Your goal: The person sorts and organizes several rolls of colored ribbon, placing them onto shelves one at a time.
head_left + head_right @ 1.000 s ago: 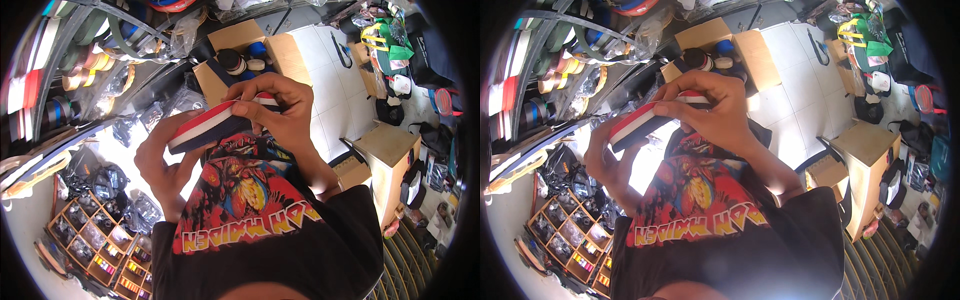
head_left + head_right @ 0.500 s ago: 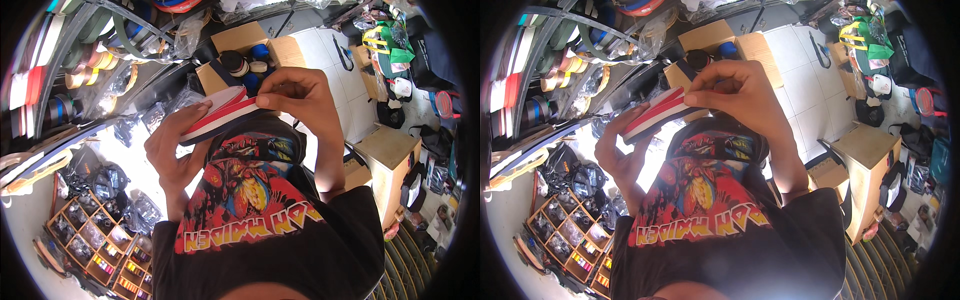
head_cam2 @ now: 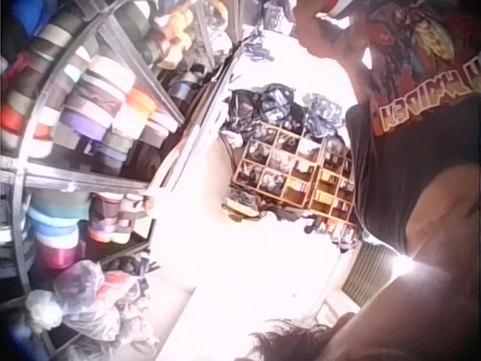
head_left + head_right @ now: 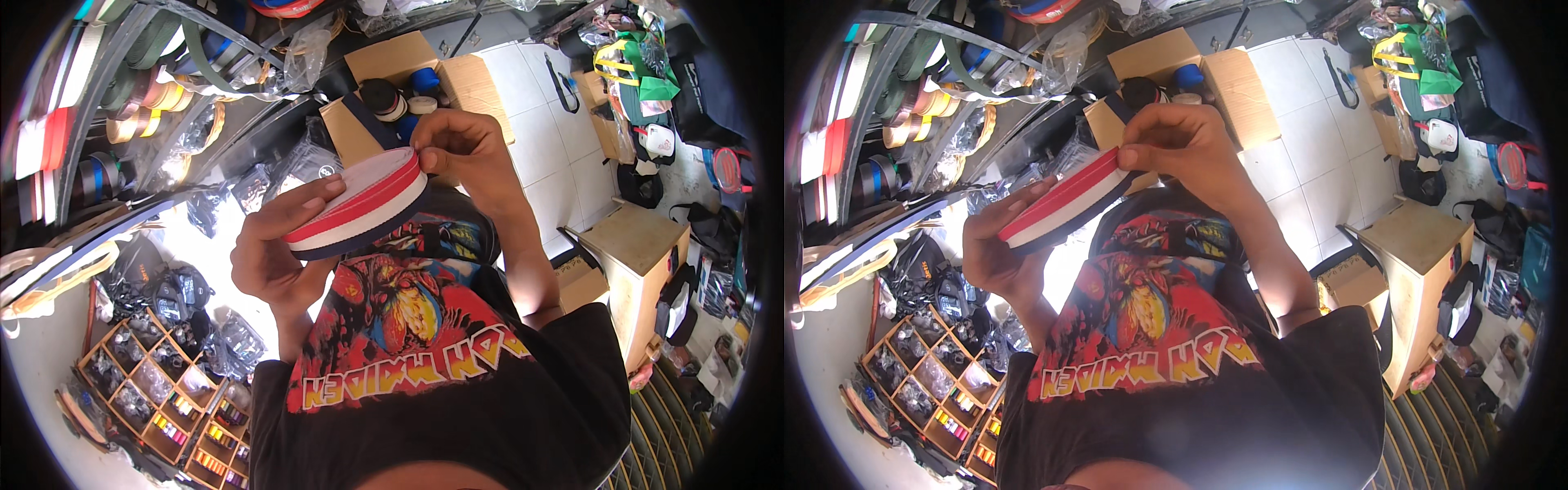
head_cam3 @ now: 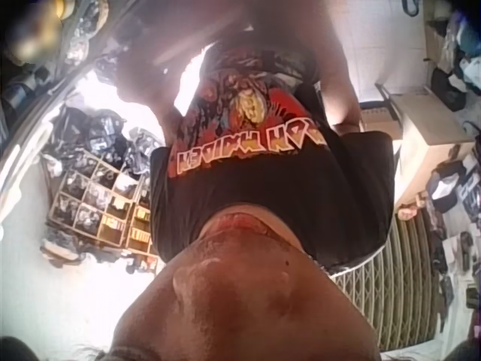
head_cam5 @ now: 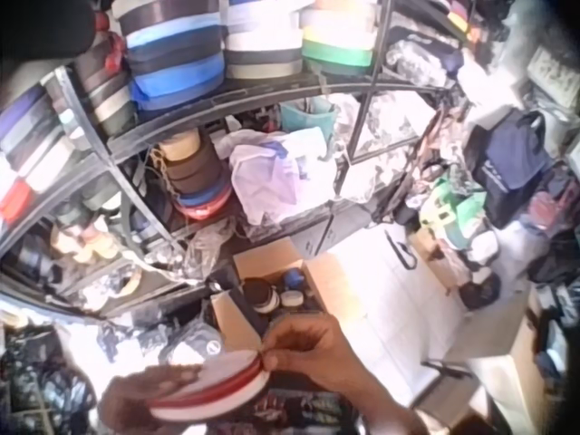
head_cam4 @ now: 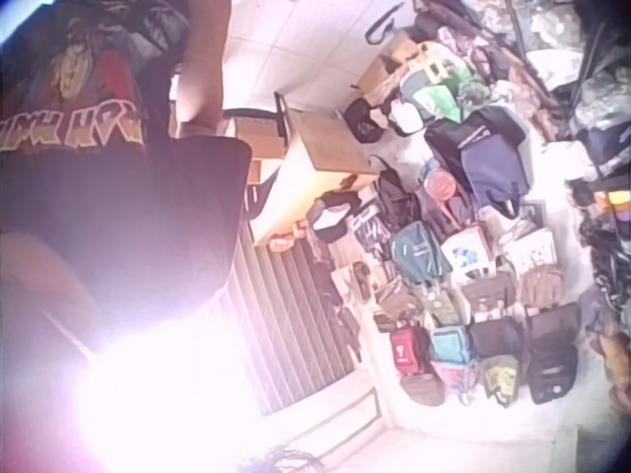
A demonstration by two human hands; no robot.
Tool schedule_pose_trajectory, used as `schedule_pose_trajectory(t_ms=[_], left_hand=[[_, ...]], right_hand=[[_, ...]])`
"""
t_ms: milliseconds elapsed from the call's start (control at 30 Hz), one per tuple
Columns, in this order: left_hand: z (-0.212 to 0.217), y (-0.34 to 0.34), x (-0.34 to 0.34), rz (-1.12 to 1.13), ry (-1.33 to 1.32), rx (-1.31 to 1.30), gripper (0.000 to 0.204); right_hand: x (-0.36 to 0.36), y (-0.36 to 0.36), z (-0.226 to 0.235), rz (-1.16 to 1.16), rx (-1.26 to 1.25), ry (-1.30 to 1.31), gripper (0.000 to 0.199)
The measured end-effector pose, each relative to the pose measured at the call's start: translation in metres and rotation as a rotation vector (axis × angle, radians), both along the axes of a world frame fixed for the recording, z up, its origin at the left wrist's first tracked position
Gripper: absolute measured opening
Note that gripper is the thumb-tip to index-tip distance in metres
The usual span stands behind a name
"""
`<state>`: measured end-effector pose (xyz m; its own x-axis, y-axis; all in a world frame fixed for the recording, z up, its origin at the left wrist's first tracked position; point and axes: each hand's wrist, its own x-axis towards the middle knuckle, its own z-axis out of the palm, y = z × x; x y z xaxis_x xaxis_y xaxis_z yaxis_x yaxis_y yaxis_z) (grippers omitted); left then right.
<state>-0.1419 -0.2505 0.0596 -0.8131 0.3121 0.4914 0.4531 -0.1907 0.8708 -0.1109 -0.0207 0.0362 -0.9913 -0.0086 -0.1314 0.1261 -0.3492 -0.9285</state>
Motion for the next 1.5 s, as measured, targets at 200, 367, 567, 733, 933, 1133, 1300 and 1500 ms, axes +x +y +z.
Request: schedule_pose_trajectory(t_ms=[200,367,567,733,933,1133,1300,1500], left_hand=[[-0.006,0.004,0.004,0.054,-0.141,0.103,0.036],[-0.025,0.000,0.003,0.108,-0.300,0.140,0.039],[-0.009,0.000,-0.001,0.058,-0.056,-0.023,0.032],[0.006,-0.002,0.000,0.088,0.280,-0.193,0.045],[0.017,-0.002,0.003,0.116,0.373,-0.324,0.036],[0.010,0.010,0.011,0.127,0.305,-0.087,0.020],[0.015,0.011,0.011,0.098,0.332,-0.173,0.021],[0.017,0.013,0.009,0.092,0.332,-0.275,0.031]], right_hand=[[0.001,-0.024,-0.009,-0.075,-0.208,0.098,0.033],[0.003,-0.020,0.001,-0.020,-0.139,-0.011,0.034],[0.006,-0.030,0.014,-0.230,-0.051,0.239,0.026],[0.009,-0.035,0.025,-0.216,-0.025,0.299,0.018],[0.004,-0.015,0.038,-0.127,0.005,0.306,0.015],[0.011,0.010,0.056,-0.058,0.112,0.163,0.016],[0.014,0.022,0.056,-0.018,0.420,0.243,0.026],[0.006,0.004,0.060,-0.073,0.257,0.294,0.034]])
